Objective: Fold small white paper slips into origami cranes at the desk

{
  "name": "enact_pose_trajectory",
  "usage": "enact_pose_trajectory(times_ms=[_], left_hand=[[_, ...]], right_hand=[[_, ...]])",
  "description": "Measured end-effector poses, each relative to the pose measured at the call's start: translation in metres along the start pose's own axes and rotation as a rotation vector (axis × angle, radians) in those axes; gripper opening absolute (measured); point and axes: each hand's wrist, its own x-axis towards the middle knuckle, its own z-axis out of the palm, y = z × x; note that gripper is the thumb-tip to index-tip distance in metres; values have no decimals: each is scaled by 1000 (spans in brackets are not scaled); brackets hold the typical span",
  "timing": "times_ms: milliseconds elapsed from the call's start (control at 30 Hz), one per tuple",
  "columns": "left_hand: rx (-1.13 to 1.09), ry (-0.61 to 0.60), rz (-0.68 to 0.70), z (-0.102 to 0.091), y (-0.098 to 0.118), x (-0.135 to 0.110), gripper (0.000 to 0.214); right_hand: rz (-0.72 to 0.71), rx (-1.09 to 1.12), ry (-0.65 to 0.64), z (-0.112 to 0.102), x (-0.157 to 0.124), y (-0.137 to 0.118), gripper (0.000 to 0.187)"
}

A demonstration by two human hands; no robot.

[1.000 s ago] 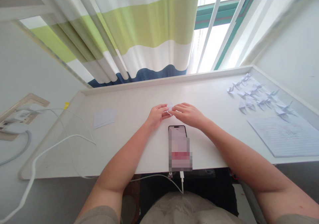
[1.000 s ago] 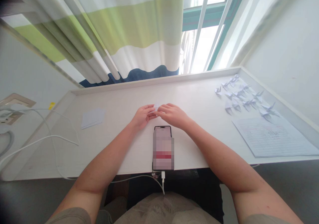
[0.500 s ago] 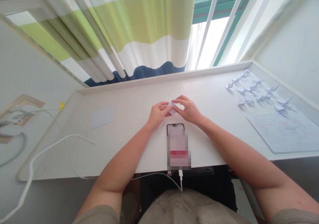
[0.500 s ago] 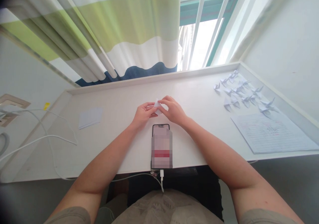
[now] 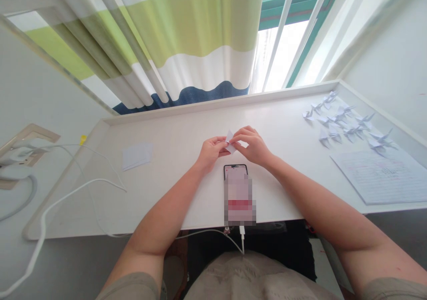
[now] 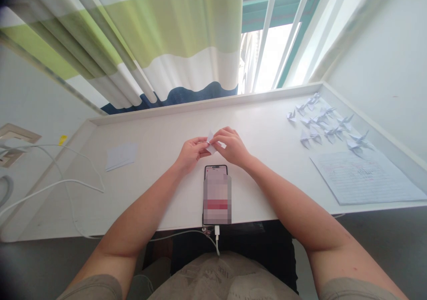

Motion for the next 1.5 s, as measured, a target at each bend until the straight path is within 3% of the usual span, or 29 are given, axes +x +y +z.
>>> enact_pose_trajectory(times_ms=[200, 300, 433, 567, 967, 1100, 1233, 1367, 1500], left_hand=[[-1, -33, 43, -4, -1, 1, 32], [38, -45, 99, -4, -3, 1, 40], [72, -37, 199, -2, -7, 2, 42], [78, -19, 222, -1, -7, 2, 42], [75, 16, 152, 1, -6, 0, 34], [60, 56, 132, -1, -6, 2, 31], [66, 42, 146, -2, -4, 1, 31], [94, -6, 152, -2, -3, -1, 31], [90, -53, 166, -2, -3, -1, 34]], right_hand=[[7, 53, 3, -3, -1, -5, 16], [164, 210, 53, -1, 0, -6, 6], [468, 478, 82, 1, 2, -6, 26], [567, 539, 19, 0, 4, -7, 33], [536, 464, 30, 2, 3, -3, 29], [317, 232, 170, -3, 2, -2, 16], [72, 68, 102, -9, 2, -3, 12], [15, 4, -7, -8, 1, 1, 9], [39, 9, -8, -7, 0, 5, 16]])
